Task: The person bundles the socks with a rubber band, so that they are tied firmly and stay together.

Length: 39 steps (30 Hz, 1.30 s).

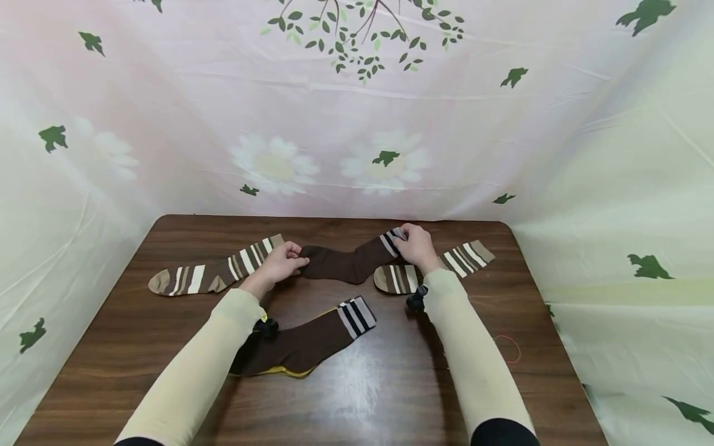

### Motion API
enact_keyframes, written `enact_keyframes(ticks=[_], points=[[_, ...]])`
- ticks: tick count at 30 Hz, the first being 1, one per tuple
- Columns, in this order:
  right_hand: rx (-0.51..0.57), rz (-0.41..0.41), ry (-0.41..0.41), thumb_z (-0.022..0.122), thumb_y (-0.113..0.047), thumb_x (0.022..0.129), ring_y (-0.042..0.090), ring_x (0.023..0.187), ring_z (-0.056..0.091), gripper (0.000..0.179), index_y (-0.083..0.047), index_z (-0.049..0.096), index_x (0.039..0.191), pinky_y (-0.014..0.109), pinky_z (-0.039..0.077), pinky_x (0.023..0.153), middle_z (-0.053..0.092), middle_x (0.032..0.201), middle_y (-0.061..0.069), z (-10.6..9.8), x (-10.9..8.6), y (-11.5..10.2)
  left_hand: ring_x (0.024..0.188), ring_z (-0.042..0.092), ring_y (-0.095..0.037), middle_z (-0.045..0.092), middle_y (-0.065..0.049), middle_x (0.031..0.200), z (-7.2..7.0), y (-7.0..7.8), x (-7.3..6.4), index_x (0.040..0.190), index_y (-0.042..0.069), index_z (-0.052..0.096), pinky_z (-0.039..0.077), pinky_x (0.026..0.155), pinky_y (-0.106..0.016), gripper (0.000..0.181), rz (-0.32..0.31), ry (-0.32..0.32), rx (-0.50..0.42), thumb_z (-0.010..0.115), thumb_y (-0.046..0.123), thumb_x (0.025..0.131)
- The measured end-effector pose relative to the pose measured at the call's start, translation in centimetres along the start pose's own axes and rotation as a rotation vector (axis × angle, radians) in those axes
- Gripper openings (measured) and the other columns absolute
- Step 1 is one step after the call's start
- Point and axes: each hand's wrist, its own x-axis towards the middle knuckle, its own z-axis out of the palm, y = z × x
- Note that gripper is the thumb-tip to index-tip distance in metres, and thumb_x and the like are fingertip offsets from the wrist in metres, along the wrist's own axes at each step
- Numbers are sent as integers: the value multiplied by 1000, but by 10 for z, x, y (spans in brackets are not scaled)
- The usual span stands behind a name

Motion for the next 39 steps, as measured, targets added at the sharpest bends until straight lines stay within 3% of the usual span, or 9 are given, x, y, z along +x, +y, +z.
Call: enact_keyframes(ticks=[8, 12, 18, 25, 29, 35, 39], points=[[61, -69, 12, 68, -21, 102, 28, 87, 62, 18, -4, 66, 104, 37, 47, 76, 71, 98, 13, -7, -8, -3, 89, 62, -22, 58, -15, 117, -1, 3, -13, 127, -1, 60, 58, 74, -33, 33, 9, -7, 3, 71, 18, 101], [78, -109, 32, 70, -21, 101, 28, 91, 67, 20, -3, 69, 109, 37, 50, 80, 75, 104, 17, -14, -13, -12, 82, 61, -18, 51, -10, 107, -6, 7, -19, 124, -1, 61, 62, 77, -38, 31, 5, -18, -86, 72, 15, 101], [88, -147, 48, 70, -20, 102, 24, 83, 66, 20, -1, 70, 109, 29, 49, 72, 77, 101, 17, -25, -19, -25, 65, 63, -17, 47, -6, 99, -16, 17, -28, 119, -1, 57, 63, 83, -46, 29, 14, -59, -221, 73, 15, 101], [255, -106, -28, 68, -18, 104, 18, 78, 65, 23, 2, 67, 114, 27, 55, 64, 74, 99, 19, -28, -25, -34, 66, 57, -14, 50, -4, 94, -31, 25, -48, 111, 2, 55, 62, 77, -37, 24, -20, -71, -247, 71, 17, 102], [351, -66, -74, 68, -16, 104, 15, 79, 65, 24, 4, 64, 117, 29, 59, 66, 72, 98, 18, -28, -28, -36, 65, 58, -12, 54, 0, 86, -41, 19, -58, 108, 3, 55, 62, 73, -34, 21, -14, -83, -281, 70, 16, 102], [495, -13, -158, 67, -13, 104, 9, 76, 63, 30, 8, 58, 124, 29, 59, 68, 67, 92, 4, -27, -35, -38, 66, 59, -11, 60, 2, 83, -60, 8, -79, 111, 0, 54, 61, 71, -31, 24, 9, -111, -304, 70, 16, 102], [496, -30, -204, 65, -11, 105, 9, 71, 59, 28, 7, 58, 124, 32, 60, 69, 66, 87, 1, -23, -41, -42, 66, 58, -11, 59, 2, 83, -71, 3, -93, 114, -1, 54, 60, 69, -29, 25, 5, -109, -294, 70, 16, 103]])
